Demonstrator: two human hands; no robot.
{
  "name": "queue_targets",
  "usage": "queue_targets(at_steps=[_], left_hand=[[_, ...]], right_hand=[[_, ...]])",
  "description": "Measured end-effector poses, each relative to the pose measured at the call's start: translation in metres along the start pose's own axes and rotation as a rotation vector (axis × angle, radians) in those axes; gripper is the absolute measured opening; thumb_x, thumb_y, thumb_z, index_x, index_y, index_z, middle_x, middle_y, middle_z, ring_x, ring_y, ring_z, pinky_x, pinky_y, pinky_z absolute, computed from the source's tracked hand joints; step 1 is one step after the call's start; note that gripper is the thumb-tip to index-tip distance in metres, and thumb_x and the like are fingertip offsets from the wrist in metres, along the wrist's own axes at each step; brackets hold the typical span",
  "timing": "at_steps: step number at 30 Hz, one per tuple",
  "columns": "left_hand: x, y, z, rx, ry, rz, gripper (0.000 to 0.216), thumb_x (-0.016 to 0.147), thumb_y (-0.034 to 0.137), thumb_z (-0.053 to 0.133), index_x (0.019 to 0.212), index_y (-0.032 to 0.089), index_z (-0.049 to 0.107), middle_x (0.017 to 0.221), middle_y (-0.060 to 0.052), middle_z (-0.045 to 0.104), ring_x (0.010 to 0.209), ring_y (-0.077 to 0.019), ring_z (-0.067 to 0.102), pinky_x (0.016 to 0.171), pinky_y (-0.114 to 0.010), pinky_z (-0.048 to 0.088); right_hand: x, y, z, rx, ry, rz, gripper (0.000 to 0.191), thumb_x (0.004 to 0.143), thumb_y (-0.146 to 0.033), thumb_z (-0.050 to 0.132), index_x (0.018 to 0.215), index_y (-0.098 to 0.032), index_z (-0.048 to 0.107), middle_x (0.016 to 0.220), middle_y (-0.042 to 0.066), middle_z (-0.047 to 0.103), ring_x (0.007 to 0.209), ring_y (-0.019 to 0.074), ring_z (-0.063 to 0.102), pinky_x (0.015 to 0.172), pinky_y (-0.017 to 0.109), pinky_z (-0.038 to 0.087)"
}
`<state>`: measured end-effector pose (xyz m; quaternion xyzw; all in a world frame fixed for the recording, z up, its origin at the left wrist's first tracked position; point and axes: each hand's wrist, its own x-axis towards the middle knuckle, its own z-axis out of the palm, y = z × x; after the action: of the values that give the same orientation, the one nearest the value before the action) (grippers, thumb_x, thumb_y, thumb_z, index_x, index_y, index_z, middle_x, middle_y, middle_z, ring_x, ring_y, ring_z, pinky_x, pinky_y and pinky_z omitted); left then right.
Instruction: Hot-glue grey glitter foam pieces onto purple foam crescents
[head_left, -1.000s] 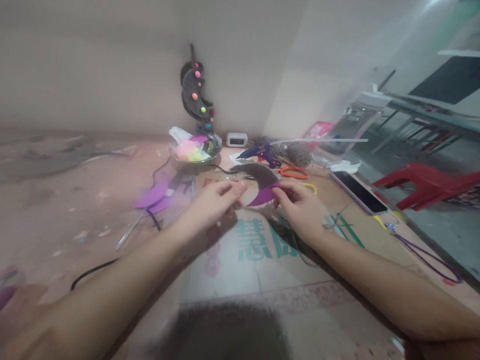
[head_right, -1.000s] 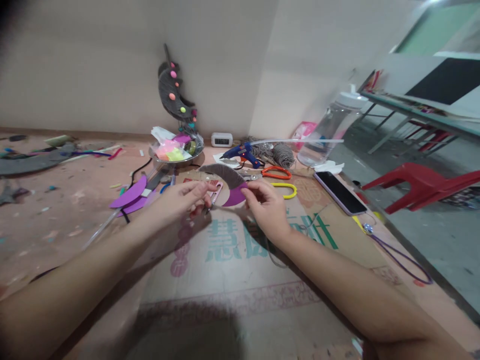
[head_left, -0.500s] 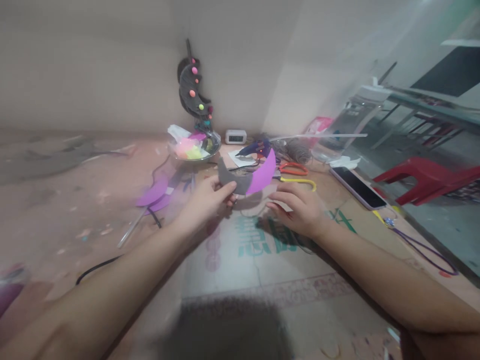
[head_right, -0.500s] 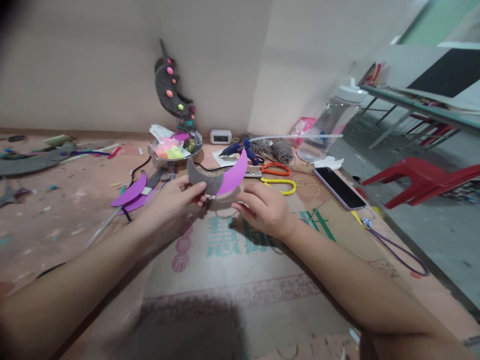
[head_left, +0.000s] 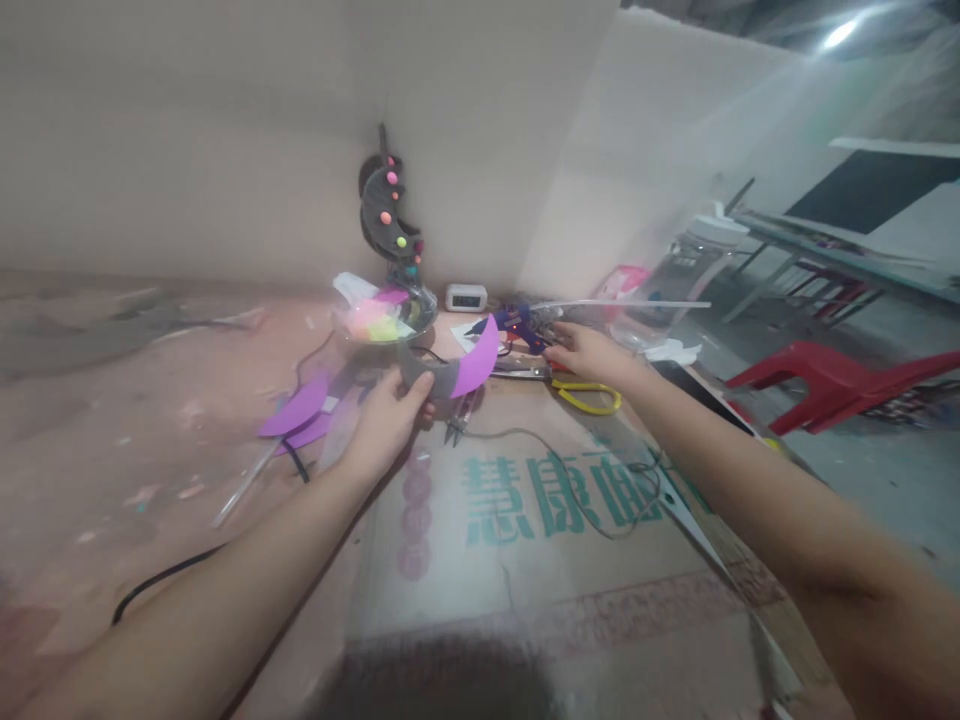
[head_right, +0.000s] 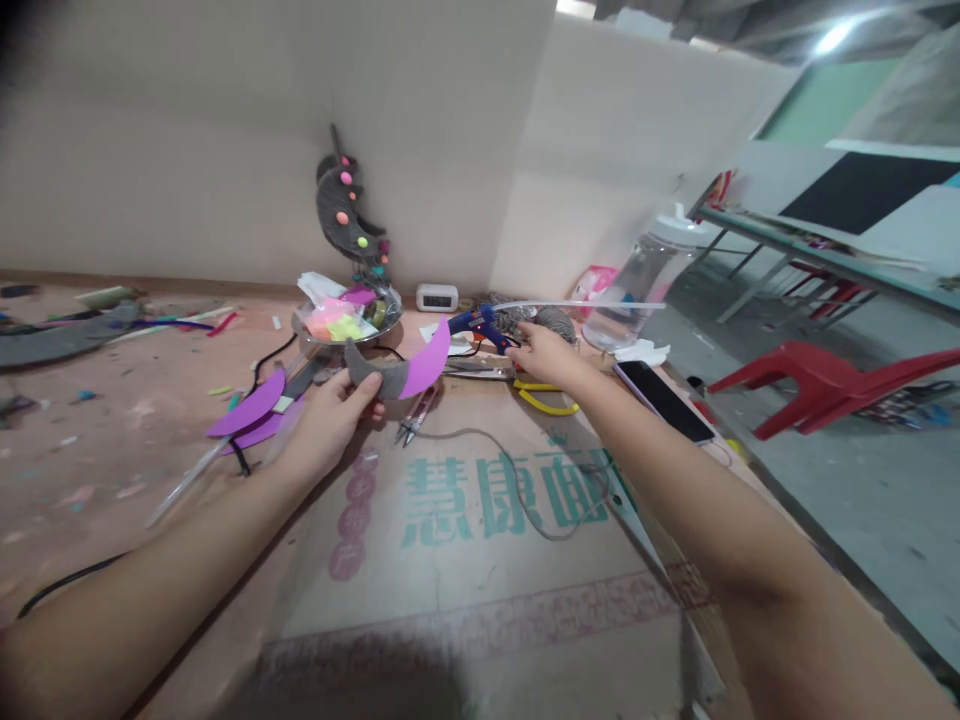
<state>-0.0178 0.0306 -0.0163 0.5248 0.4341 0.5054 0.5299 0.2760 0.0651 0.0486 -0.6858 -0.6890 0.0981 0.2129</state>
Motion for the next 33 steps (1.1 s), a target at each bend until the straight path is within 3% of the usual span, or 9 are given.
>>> queue_targets(at_steps=[3,6,11,16,21,25,31,33], left_hand=[[-0.001,0.002,0.002,0.010,-0.031,0.003,0.035,0.078,0.048,0.062,0.090,0.016,0.055,0.062,0.004,0.050,0.049,-0.0073,0.046,0.045,-0.018,0.037],[-0.003,0.006,0.004,0.008,-0.045,-0.013,0.033,0.080,0.048,0.060,0.085,0.016,0.052,0.055,0.007,0.044,0.043,-0.0058,0.040,0.041,-0.016,0.030],[-0.003,0.009,0.005,-0.001,-0.058,-0.026,0.031,0.079,0.046,0.061,0.083,0.017,0.051,0.050,0.008,0.044,0.040,-0.0058,0.038,0.040,-0.017,0.028],[-0.003,0.011,0.006,-0.008,-0.064,-0.032,0.026,0.077,0.040,0.062,0.079,0.018,0.049,0.050,0.008,0.046,0.039,-0.0063,0.039,0.041,-0.018,0.030],[-0.003,0.011,0.007,-0.030,-0.065,-0.063,0.023,0.076,0.037,0.062,0.077,0.018,0.048,0.051,0.007,0.046,0.039,-0.0059,0.040,0.041,-0.017,0.030],[-0.003,0.010,0.007,-0.058,-0.082,-0.078,0.023,0.077,0.037,0.061,0.080,0.018,0.049,0.053,0.006,0.047,0.040,-0.0057,0.041,0.041,-0.017,0.031],[-0.002,0.008,0.005,0.024,-0.090,-0.063,0.025,0.079,0.039,0.061,0.081,0.017,0.049,0.060,0.002,0.056,0.045,-0.0077,0.049,0.042,-0.018,0.037],[-0.002,0.007,0.004,0.027,-0.089,-0.075,0.025,0.079,0.040,0.061,0.081,0.018,0.049,0.060,0.003,0.056,0.045,-0.0078,0.049,0.042,-0.018,0.037]], right_hand=[[0.022,-0.003,0.015,0.116,-0.071,-0.001,0.048,0.071,-0.040,0.071,0.110,-0.013,0.064,0.103,0.014,0.070,0.089,0.0252,0.065,0.083,0.036,0.047],[0.036,-0.012,0.033,0.281,-0.060,-0.016,0.047,0.069,-0.043,0.072,0.105,-0.013,0.065,0.097,0.011,0.071,0.085,0.0206,0.064,0.080,0.034,0.048],[0.050,-0.017,0.054,0.322,-0.029,0.030,0.032,0.072,-0.041,0.068,0.085,-0.011,0.065,0.062,0.004,0.066,0.055,0.0154,0.058,0.060,0.029,0.048],[0.049,-0.016,0.046,0.328,0.049,0.035,0.026,0.072,-0.030,0.067,0.090,-0.012,0.064,0.069,0.005,0.069,0.059,0.0151,0.060,0.058,0.025,0.047],[0.024,-0.022,0.016,0.377,0.079,0.041,0.025,0.077,-0.032,0.061,0.091,-0.012,0.066,0.060,0.004,0.066,0.058,0.0165,0.061,0.057,0.025,0.046],[-0.014,-0.030,-0.002,0.544,0.093,-0.070,0.020,0.081,-0.029,0.055,0.088,-0.016,0.068,0.064,0.002,0.066,0.060,0.0146,0.060,0.062,0.026,0.047],[-0.069,-0.036,0.011,0.582,-0.082,-0.151,0.022,0.082,-0.038,0.058,0.094,-0.022,0.067,0.080,0.003,0.069,0.075,0.0184,0.063,0.073,0.032,0.050],[-0.081,-0.037,0.020,0.551,-0.080,-0.155,0.021,0.082,-0.040,0.058,0.089,-0.023,0.066,0.085,0.004,0.069,0.079,0.0197,0.063,0.076,0.035,0.050]])
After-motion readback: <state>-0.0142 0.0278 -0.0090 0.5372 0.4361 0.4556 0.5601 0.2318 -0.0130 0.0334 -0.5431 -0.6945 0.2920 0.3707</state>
